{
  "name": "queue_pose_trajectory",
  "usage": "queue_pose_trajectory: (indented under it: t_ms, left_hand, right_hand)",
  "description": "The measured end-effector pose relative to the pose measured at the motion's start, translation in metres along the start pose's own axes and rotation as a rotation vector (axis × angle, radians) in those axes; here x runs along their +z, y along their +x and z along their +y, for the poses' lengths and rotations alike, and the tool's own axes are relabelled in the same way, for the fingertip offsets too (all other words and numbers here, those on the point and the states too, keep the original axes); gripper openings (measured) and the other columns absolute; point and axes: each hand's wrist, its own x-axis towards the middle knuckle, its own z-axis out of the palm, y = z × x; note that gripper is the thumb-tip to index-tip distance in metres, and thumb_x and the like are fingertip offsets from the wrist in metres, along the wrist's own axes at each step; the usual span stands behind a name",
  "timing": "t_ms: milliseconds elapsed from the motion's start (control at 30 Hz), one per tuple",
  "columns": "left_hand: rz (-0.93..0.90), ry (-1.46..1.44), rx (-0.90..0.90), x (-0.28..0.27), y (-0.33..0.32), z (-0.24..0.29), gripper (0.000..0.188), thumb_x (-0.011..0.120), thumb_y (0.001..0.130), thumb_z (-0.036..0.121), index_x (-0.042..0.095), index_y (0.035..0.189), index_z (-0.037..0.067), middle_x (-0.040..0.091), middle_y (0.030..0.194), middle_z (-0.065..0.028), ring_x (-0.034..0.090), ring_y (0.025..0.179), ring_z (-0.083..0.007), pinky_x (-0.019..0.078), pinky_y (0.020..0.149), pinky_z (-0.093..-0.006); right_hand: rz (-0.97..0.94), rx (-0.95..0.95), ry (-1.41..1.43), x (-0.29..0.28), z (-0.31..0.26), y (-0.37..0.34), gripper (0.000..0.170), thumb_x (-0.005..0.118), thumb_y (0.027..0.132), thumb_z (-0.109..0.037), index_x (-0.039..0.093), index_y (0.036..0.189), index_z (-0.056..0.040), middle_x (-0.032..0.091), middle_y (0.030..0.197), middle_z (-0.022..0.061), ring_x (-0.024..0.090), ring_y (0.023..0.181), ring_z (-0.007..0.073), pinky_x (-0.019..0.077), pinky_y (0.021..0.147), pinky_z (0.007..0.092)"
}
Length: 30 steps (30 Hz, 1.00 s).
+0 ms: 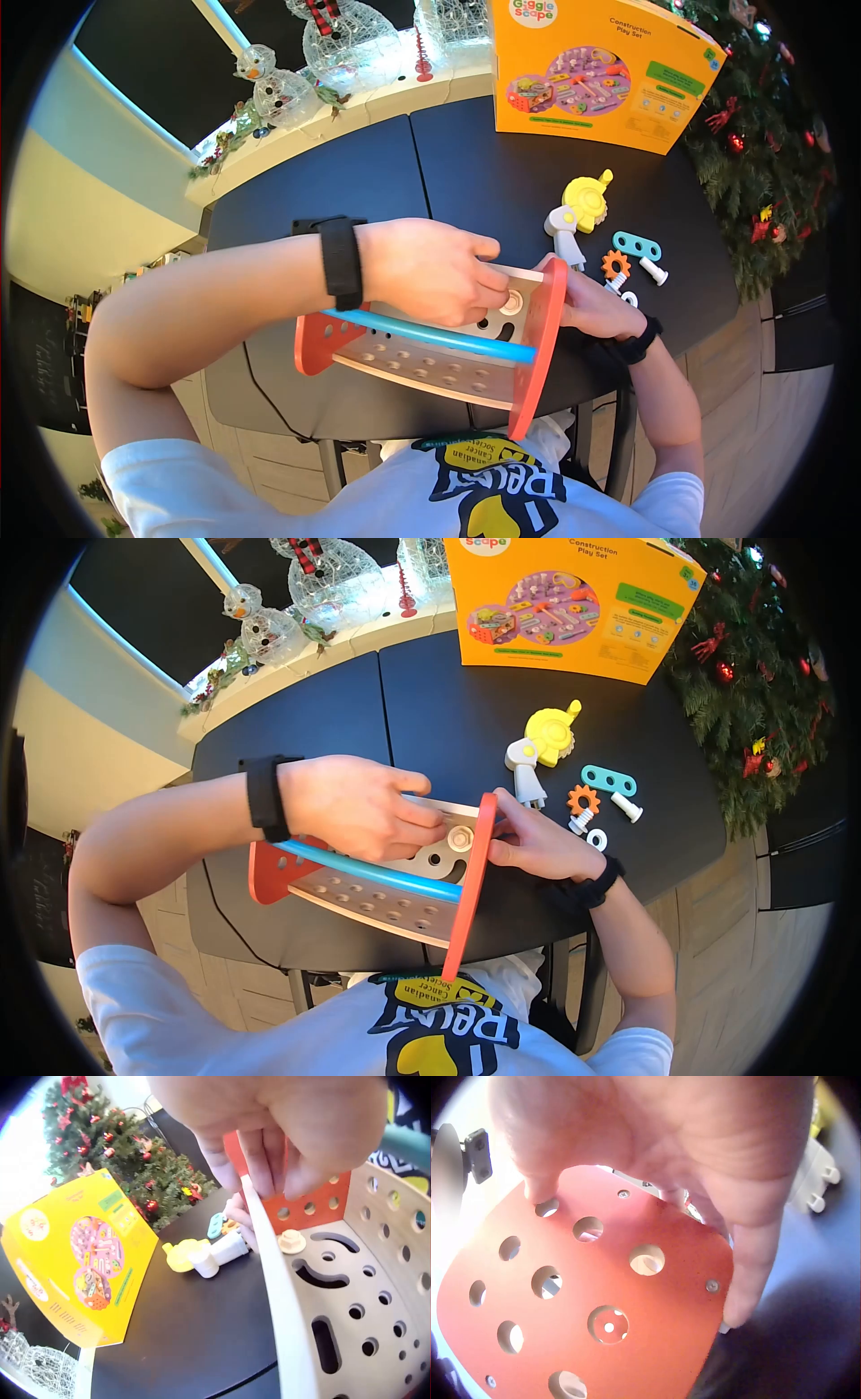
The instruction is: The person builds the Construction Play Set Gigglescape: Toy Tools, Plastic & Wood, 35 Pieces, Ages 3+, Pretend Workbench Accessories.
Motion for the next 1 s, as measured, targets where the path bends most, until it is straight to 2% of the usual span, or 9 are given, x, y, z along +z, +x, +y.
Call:
queue_pose_trajectory:
  t_ms: [167,300,333,433,533,800,933,967,1000]
  left_hand:
    - [0.103,-0.052,-0.428,-0.034,-0.016,0.020,0.017,0.069,0.083,0.014,0.069,0.097,0.004,0.069,0.102,-0.0065,0.067,0.097,-0.0214,0.0517,0.084,-0.0347]
    - [0.311,-0.237,-0.778,-0.058,-0.005,0.063,0.021,0.074,0.083,0.011,0.070,0.102,0.002,0.070,0.099,-0.0082,0.069,0.091,-0.0245,0.0532,0.081,-0.0368]
    - [0.344,-0.239,-0.815,-0.055,-0.001,0.078,0.023,0.077,0.085,0.016,0.069,0.103,0.003,0.069,0.103,-0.0083,0.068,0.095,-0.0245,0.0524,0.082,-0.0381]
    - [0.371,-0.394,-0.854,-0.062,0.008,0.115,0.036,0.082,0.085,0.032,0.067,0.105,0.006,0.067,0.107,-0.0074,0.065,0.101,-0.0247,0.0504,0.086,-0.0410]
    - [0.310,-0.400,-0.891,-0.046,0.010,0.144,0.038,0.083,0.084,0.034,0.067,0.104,0.006,0.067,0.106,-0.0073,0.066,0.101,-0.0245,0.0500,0.086,-0.0405]
    - [0.290,-0.184,-0.996,0.016,0.014,0.183,0.019,0.073,0.089,0.015,0.067,0.104,0.006,0.071,0.104,-0.0044,0.069,0.099,-0.0211,0.0514,0.087,-0.0375]
    - [0.437,-0.295,-1.026,0.021,0.016,0.185,0.027,0.069,0.085,0.006,0.064,0.111,0.004,0.069,0.103,-0.0081,0.068,0.100,-0.0287,0.0547,0.086,-0.0411]
    - [0.506,-0.318,-1.057,0.021,0.013,0.184,0.026,0.068,0.086,0.005,0.064,0.111,0.003,0.069,0.101,-0.0092,0.069,0.098,-0.0304,0.0551,0.084,-0.0420]
    - [0.578,-0.344,-1.085,0.021,0.007,0.182,0.025,0.068,0.086,0.004,0.064,0.111,0.002,0.069,0.100,-0.0103,0.069,0.096,-0.0321,0.0554,0.082,-0.0430]
  right_hand:
    - [0.004,0.006,-0.021,0.001,0.002,0.000,0.074,0.071,0.094,-0.063,0.041,0.133,-0.0075,0.055,0.130,0.0086,0.058,0.124,0.0194,0.0493,0.106,0.0390]
    - [0.007,-0.017,-0.012,0.003,0.002,-0.002,0.080,0.065,0.095,-0.068,0.041,0.141,-0.0072,0.055,0.133,0.0086,0.058,0.124,0.0189,0.0501,0.105,0.0387]
    - [0.015,-0.024,0.000,0.004,-0.001,-0.002,0.081,0.063,0.096,-0.070,0.040,0.143,-0.0072,0.056,0.134,0.0088,0.058,0.124,0.0187,0.0509,0.104,0.0384]
    - [0.044,-0.062,0.027,0.009,-0.002,-0.002,0.081,0.055,0.099,-0.071,0.041,0.147,-0.0070,0.060,0.132,0.0090,0.063,0.119,0.0181,0.0546,0.100,0.0368]
    - [0.093,0.004,0.123,0.015,-0.008,-0.004,0.079,0.048,0.101,-0.071,0.043,0.147,-0.0068,0.063,0.128,0.0094,0.067,0.113,0.0176,0.0575,0.096,0.0358]
    - [0.160,-0.037,0.107,0.025,-0.016,-0.003,0.074,0.045,0.105,-0.067,0.045,0.145,-0.0055,0.066,0.125,0.0094,0.068,0.112,0.0180,0.0581,0.095,0.0366]
    - [0.227,-0.063,0.076,0.023,-0.029,-0.002,0.060,0.043,0.110,-0.059,0.053,0.136,-0.0054,0.065,0.113,0.0081,0.068,0.101,0.0164,0.0577,0.086,0.0340]
    - [0.277,-0.090,0.129,0.027,-0.036,-0.004,0.056,0.044,0.111,-0.056,0.058,0.131,-0.0054,0.063,0.105,0.0048,0.064,0.087,0.0127,0.0535,0.076,0.0291]
    - [0.298,-0.115,0.067,0.027,-0.046,-0.005,0.055,0.044,0.111,-0.055,0.058,0.131,-0.0058,0.062,0.103,0.0038,0.062,0.084,0.0116,0.0515,0.073,0.0281]
